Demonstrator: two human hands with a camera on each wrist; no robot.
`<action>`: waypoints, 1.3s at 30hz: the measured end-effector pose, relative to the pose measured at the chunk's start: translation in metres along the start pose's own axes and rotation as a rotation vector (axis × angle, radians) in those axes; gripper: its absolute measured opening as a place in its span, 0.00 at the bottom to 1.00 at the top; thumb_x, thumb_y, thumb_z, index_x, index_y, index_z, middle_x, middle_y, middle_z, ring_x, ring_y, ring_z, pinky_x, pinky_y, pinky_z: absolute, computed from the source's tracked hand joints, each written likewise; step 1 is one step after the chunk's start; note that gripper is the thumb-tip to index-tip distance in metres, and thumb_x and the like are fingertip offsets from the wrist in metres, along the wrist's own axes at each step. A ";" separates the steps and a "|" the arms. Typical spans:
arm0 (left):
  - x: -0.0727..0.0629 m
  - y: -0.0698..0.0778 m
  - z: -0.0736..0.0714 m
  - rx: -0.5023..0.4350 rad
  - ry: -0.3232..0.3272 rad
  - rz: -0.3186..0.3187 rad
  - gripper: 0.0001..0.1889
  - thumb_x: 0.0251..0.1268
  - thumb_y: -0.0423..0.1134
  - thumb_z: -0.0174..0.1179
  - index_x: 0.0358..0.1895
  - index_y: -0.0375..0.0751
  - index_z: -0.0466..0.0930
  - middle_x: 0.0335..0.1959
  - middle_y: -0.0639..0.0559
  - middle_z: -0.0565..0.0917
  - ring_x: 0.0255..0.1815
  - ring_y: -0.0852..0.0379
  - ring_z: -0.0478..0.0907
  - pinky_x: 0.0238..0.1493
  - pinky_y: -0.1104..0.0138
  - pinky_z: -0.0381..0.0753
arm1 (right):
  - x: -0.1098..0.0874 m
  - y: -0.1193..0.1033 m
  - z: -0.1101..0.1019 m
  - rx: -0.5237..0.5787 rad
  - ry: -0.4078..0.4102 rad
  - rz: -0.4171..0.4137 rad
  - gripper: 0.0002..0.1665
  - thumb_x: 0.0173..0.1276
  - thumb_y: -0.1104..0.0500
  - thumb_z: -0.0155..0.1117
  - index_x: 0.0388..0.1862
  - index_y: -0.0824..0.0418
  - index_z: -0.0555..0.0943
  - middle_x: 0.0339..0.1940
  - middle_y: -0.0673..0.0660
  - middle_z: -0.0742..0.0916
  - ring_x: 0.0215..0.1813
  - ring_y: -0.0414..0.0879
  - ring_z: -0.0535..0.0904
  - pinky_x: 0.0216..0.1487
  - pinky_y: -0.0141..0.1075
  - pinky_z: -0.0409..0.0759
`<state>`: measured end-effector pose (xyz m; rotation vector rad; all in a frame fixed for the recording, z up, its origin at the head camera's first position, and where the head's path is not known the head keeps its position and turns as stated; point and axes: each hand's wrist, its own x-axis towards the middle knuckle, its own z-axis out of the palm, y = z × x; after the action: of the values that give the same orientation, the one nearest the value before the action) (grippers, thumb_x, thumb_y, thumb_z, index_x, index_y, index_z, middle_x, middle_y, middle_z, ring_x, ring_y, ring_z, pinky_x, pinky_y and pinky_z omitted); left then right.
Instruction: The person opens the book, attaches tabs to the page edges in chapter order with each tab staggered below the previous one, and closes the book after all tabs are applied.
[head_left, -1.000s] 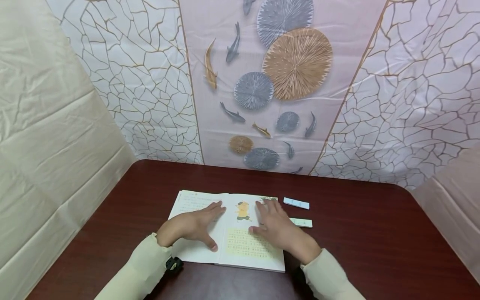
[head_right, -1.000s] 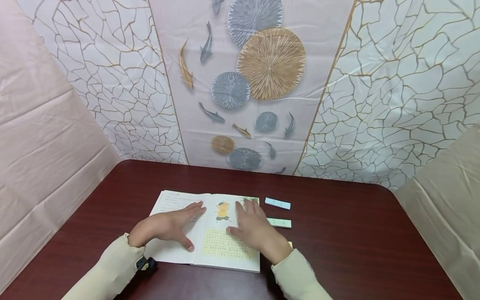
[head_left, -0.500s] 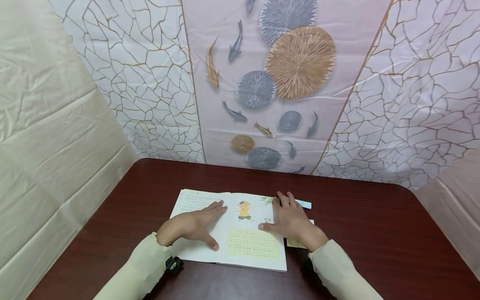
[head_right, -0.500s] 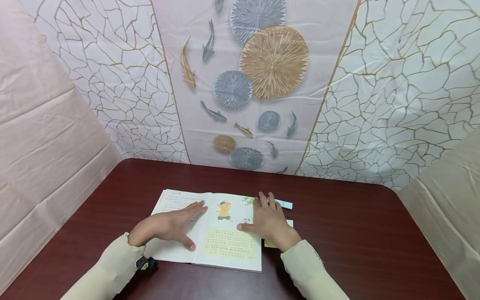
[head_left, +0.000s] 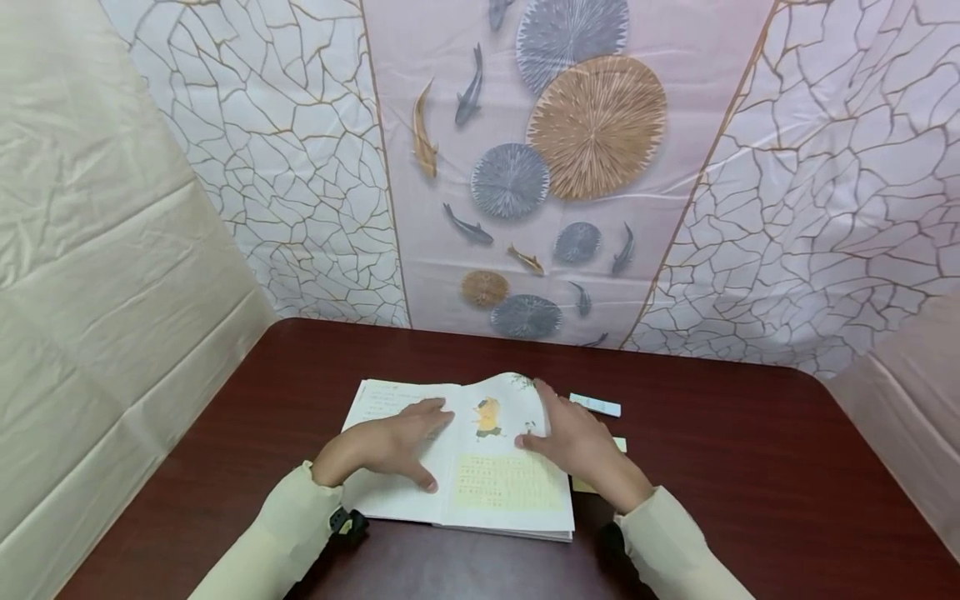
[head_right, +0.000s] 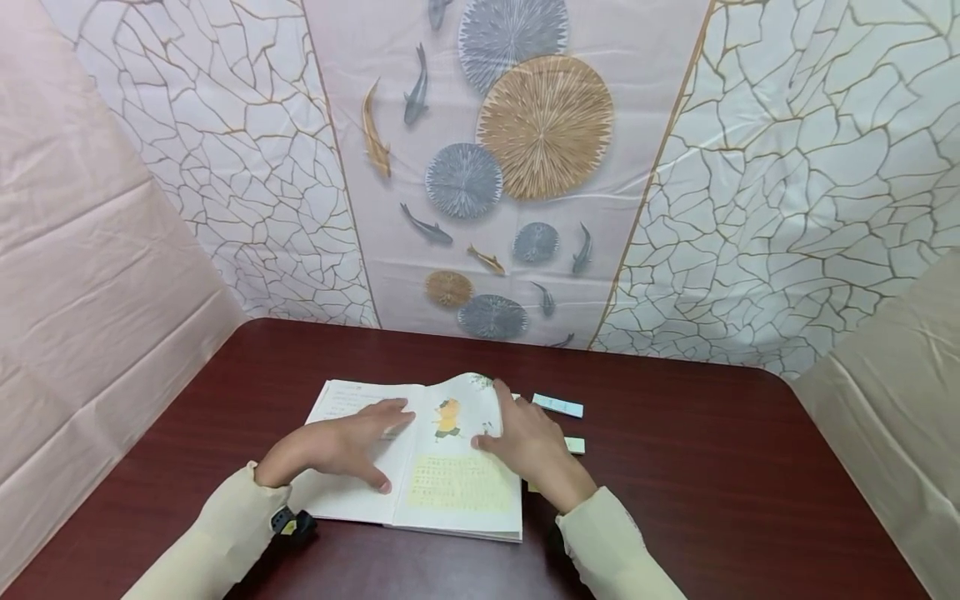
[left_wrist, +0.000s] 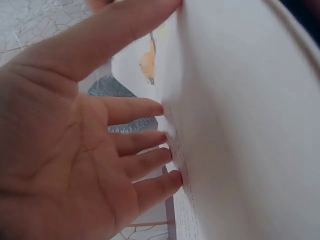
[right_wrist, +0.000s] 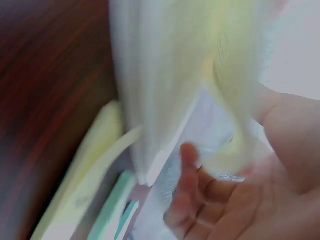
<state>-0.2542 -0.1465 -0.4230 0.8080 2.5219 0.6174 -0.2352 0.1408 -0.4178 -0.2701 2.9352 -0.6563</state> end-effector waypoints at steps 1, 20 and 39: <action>0.000 0.000 -0.001 -0.005 0.023 0.003 0.51 0.54 0.42 0.82 0.80 0.34 0.64 0.80 0.37 0.61 0.82 0.42 0.57 0.79 0.48 0.62 | -0.003 -0.003 -0.003 0.073 0.007 -0.012 0.58 0.73 0.43 0.72 0.89 0.58 0.49 0.62 0.69 0.85 0.55 0.61 0.86 0.53 0.57 0.83; -0.005 -0.012 -0.026 -0.599 0.344 0.001 0.45 0.86 0.66 0.25 0.61 0.29 0.83 0.49 0.38 0.90 0.49 0.46 0.90 0.57 0.52 0.85 | -0.025 -0.070 0.028 0.431 -0.107 -0.397 0.33 0.90 0.41 0.32 0.78 0.57 0.70 0.74 0.56 0.74 0.76 0.53 0.68 0.76 0.58 0.66; -0.045 -0.069 -0.039 -0.325 0.364 -0.353 0.23 0.70 0.48 0.72 0.17 0.46 0.76 0.12 0.58 0.62 0.17 0.59 0.61 0.21 0.67 0.60 | -0.032 -0.076 0.046 0.157 -0.357 -0.369 0.37 0.87 0.44 0.49 0.85 0.61 0.62 0.88 0.62 0.58 0.87 0.62 0.50 0.81 0.60 0.56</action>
<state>-0.2703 -0.2356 -0.4164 0.1356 2.6803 1.0874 -0.1854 0.0604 -0.4234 -0.8305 2.4964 -0.7832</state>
